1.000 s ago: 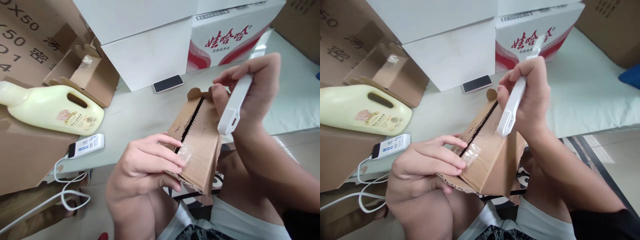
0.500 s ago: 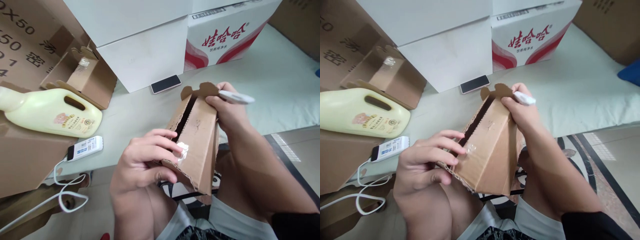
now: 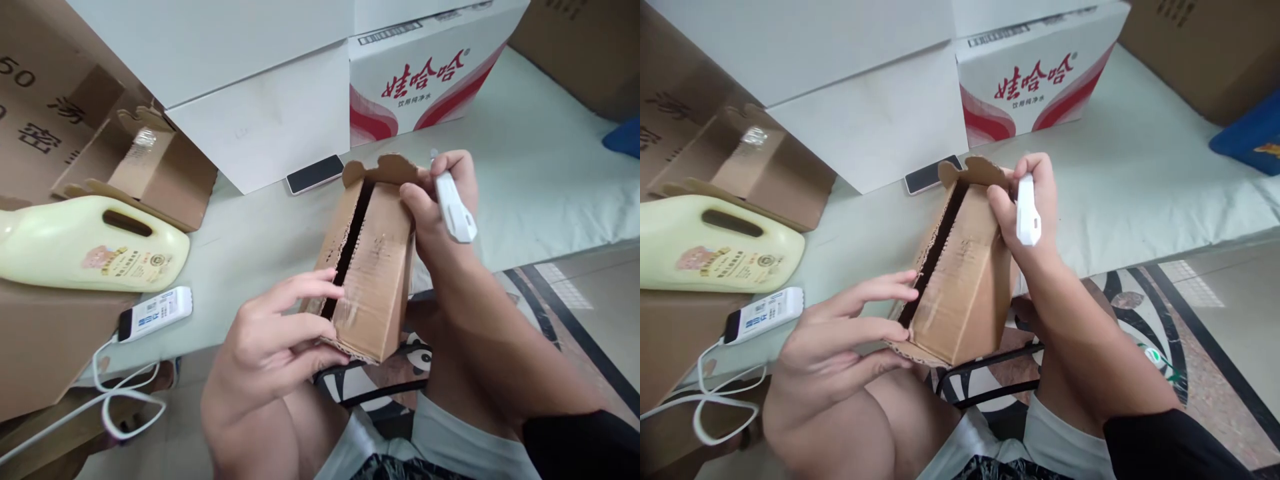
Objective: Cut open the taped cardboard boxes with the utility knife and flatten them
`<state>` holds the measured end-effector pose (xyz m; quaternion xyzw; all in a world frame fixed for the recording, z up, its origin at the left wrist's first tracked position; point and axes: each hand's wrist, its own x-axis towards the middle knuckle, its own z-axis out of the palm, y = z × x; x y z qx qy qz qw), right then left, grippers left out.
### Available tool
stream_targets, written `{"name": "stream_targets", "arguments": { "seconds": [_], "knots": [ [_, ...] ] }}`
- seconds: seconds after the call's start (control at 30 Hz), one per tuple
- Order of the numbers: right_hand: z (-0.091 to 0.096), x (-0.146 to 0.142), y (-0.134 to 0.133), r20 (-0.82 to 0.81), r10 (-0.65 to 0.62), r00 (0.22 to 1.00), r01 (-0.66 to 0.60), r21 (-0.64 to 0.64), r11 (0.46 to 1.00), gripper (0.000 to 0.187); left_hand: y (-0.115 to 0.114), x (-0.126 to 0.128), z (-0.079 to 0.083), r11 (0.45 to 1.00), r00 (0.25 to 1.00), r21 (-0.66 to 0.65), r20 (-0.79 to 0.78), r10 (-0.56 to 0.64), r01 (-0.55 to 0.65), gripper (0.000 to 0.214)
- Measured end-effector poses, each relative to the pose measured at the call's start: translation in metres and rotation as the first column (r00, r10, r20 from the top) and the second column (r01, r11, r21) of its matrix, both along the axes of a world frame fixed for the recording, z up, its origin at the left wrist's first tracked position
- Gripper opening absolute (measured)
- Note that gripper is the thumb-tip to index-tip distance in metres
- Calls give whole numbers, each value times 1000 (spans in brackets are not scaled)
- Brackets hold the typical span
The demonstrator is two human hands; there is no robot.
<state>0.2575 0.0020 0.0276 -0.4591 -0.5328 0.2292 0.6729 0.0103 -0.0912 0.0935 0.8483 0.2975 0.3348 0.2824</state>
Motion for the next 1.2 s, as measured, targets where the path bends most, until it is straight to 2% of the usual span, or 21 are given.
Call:
{"name": "stream_targets", "arguments": {
  "seconds": [0.07, 0.17, 0.23, 0.33, 0.4, 0.5, 0.57, 0.67, 0.77, 0.9, 0.97, 1.07, 1.13, 1.2],
  "knots": [
    [-4, 0, -3, -13, 59, 998, -60, -36, 998, 35, 5, 6, -6, 995, 1000, -97, 3, -20, 20, 12],
    [-8, 1, -6, -15, 56, 998, -57, -61, 997, 38, 9, 19, -14, 970, 999, -240, -22, -44, 37, 28],
    [-11, 1, -7, -60, 54, 997, -56, -38, 998, 34, 9, 28, -19, 971, 999, -240, -31, -18, 10, 29],
    [-15, 0, -5, -110, 64, 992, -56, 80, 995, 27, 9, 36, -26, 986, 997, -151, 9, 73, -71, 27],
    [-17, -1, -4, -75, 57, 996, -48, 120, 992, 25, 10, 38, -30, 988, 992, -103, 34, 123, -118, 28],
    [-17, -2, -4, -14, 51, 999, -49, 104, 993, 25, 14, 37, -36, 986, 988, -72, 8, 153, -152, 24],
    [-17, -2, -5, 4, 74, 997, -74, 99, 992, 26, 17, 35, -40, 979, 986, -116, -57, 159, -165, 34],
    [-17, -3, -7, 18, 138, 990, -139, 83, 987, 29, 24, 29, -45, 950, 981, -267, -155, 120, -159, 56],
    [-19, -3, -9, 29, 167, 986, -167, 7, 986, 32, 31, 18, -50, 901, 977, -396, -182, 113, -178, 66],
    [-28, 2, -7, 0, 132, 991, -129, -172, 977, 29, 36, -4, -56, 834, 959, -479, -204, 197, -273, 77],
    [-34, 7, -4, -22, 90, 996, -93, -314, 945, 31, 38, -17, -60, 820, 945, -475, -226, 237, -319, 84],
    [-41, 11, 1, -59, 40, 997, -64, -496, 866, 33, 42, -29, -67, 805, 928, -464, -235, 289, -368, 86],
    [-41, 11, 2, -52, 6, 999, -34, -559, 829, 33, 44, -31, -70, 789, 911, -457, -249, 330, -411, 84],
    [-38, 10, 2, -2, -27, 1000, 21, -582, 813, 34, 44, -29, -71, 751, 899, -496, -232, 371, -437, 79]
  ]
}}
